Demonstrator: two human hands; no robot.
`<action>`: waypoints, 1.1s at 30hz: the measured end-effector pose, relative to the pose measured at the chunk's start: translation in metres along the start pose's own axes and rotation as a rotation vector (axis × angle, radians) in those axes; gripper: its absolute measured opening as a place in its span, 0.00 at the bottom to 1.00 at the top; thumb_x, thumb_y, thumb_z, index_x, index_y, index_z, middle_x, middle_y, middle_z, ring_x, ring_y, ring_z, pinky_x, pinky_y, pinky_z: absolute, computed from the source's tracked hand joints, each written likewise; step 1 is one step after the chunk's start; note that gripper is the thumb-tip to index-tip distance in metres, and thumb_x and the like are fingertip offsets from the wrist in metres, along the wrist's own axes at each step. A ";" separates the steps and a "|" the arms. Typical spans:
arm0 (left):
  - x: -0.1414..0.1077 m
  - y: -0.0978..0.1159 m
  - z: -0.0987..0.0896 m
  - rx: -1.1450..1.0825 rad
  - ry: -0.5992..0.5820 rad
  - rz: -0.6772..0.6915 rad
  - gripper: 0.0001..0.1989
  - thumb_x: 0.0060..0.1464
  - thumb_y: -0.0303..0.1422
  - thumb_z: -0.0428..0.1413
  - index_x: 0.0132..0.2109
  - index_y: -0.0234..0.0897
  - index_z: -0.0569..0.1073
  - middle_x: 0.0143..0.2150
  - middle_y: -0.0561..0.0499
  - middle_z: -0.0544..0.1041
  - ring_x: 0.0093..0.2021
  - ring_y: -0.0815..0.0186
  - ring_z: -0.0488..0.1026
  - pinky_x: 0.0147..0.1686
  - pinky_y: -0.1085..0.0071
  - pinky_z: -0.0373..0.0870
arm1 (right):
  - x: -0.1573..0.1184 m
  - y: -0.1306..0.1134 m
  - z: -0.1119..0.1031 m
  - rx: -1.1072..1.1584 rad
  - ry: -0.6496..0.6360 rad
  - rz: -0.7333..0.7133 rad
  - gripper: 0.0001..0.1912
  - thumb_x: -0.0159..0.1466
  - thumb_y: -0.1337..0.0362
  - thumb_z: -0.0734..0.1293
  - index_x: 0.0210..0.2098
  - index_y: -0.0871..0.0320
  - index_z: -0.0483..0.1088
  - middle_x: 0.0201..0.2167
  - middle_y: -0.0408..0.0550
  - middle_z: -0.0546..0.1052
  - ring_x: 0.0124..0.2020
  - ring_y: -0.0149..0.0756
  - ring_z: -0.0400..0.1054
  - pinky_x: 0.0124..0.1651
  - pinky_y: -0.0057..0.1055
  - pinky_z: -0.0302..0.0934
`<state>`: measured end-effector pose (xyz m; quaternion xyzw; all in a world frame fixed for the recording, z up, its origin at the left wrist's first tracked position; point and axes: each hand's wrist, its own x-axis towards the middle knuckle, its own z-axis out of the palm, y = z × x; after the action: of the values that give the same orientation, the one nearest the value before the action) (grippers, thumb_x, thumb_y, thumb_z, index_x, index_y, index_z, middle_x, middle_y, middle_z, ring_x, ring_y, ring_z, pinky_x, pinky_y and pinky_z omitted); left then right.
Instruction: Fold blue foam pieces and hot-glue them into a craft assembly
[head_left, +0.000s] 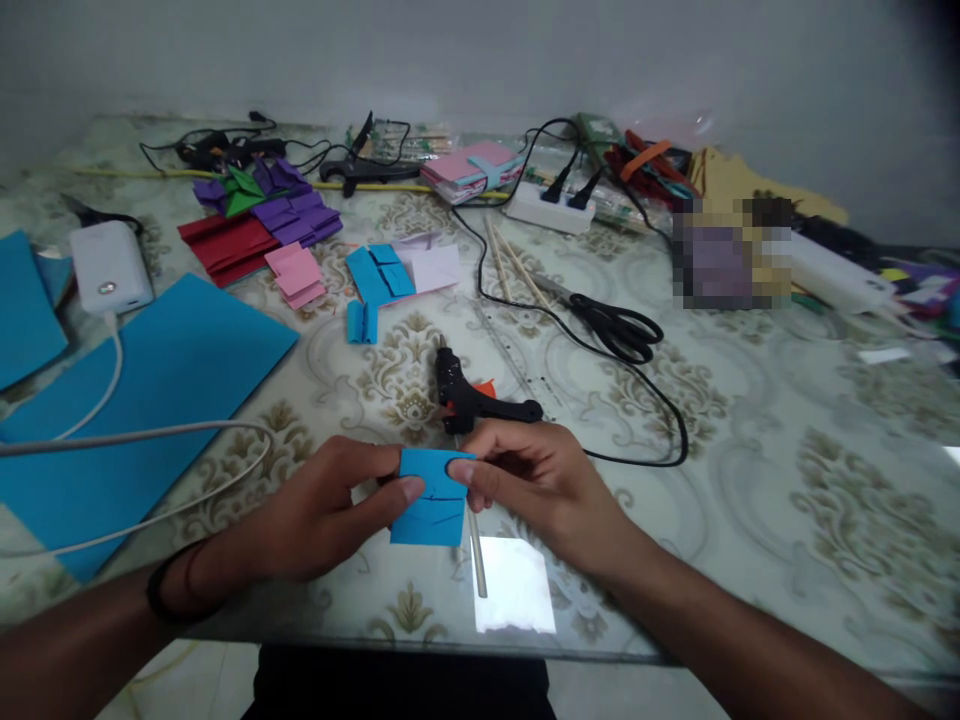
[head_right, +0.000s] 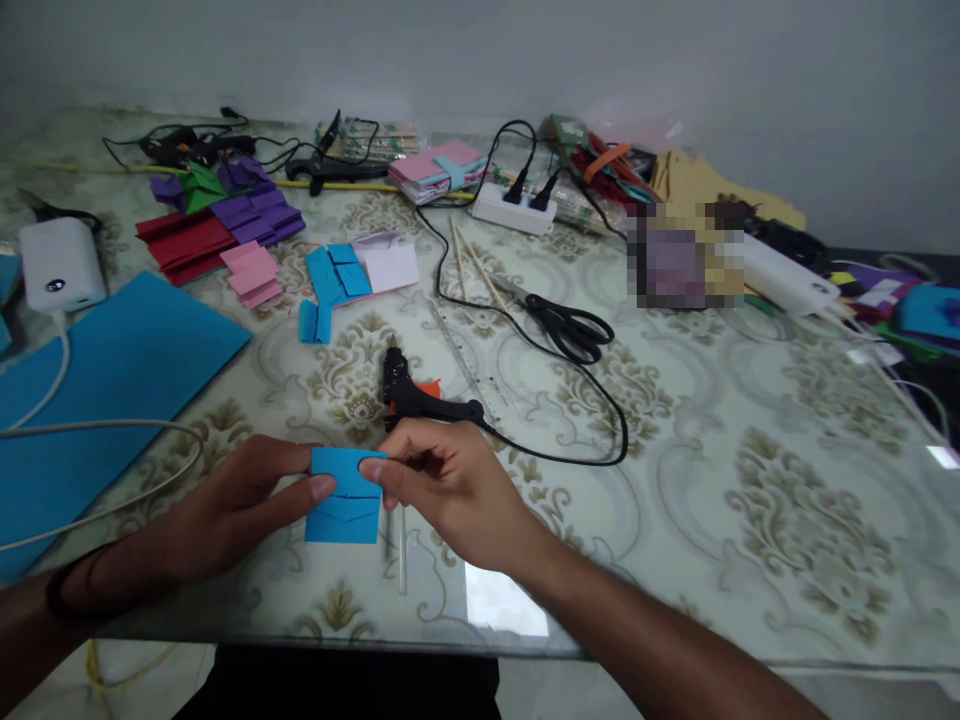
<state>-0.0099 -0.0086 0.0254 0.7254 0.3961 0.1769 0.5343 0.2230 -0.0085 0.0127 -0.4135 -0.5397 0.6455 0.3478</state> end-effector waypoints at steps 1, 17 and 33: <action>0.000 0.000 0.000 0.002 0.005 -0.001 0.21 0.72 0.40 0.50 0.30 0.35 0.71 0.25 0.57 0.66 0.26 0.71 0.61 0.28 0.73 0.59 | 0.000 0.000 0.000 -0.007 0.004 0.006 0.20 0.64 0.49 0.75 0.26 0.57 0.74 0.21 0.41 0.74 0.24 0.29 0.67 0.29 0.28 0.61; 0.000 -0.001 -0.001 0.025 0.030 0.008 0.19 0.72 0.37 0.50 0.32 0.34 0.74 0.26 0.56 0.69 0.26 0.72 0.62 0.28 0.74 0.60 | 0.001 -0.003 -0.002 -0.074 0.030 -0.011 0.17 0.66 0.51 0.73 0.29 0.57 0.76 0.23 0.43 0.78 0.26 0.32 0.72 0.33 0.30 0.67; 0.002 0.000 -0.001 0.076 0.109 0.030 0.22 0.70 0.36 0.50 0.26 0.37 0.60 0.24 0.59 0.59 0.25 0.73 0.56 0.26 0.73 0.55 | 0.002 -0.003 -0.006 -0.260 0.035 -0.112 0.16 0.74 0.58 0.64 0.32 0.58 0.76 0.25 0.43 0.79 0.28 0.30 0.73 0.34 0.27 0.66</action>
<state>-0.0091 -0.0066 0.0257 0.7405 0.4201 0.2091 0.4811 0.2273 -0.0042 0.0148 -0.4357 -0.6347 0.5426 0.3360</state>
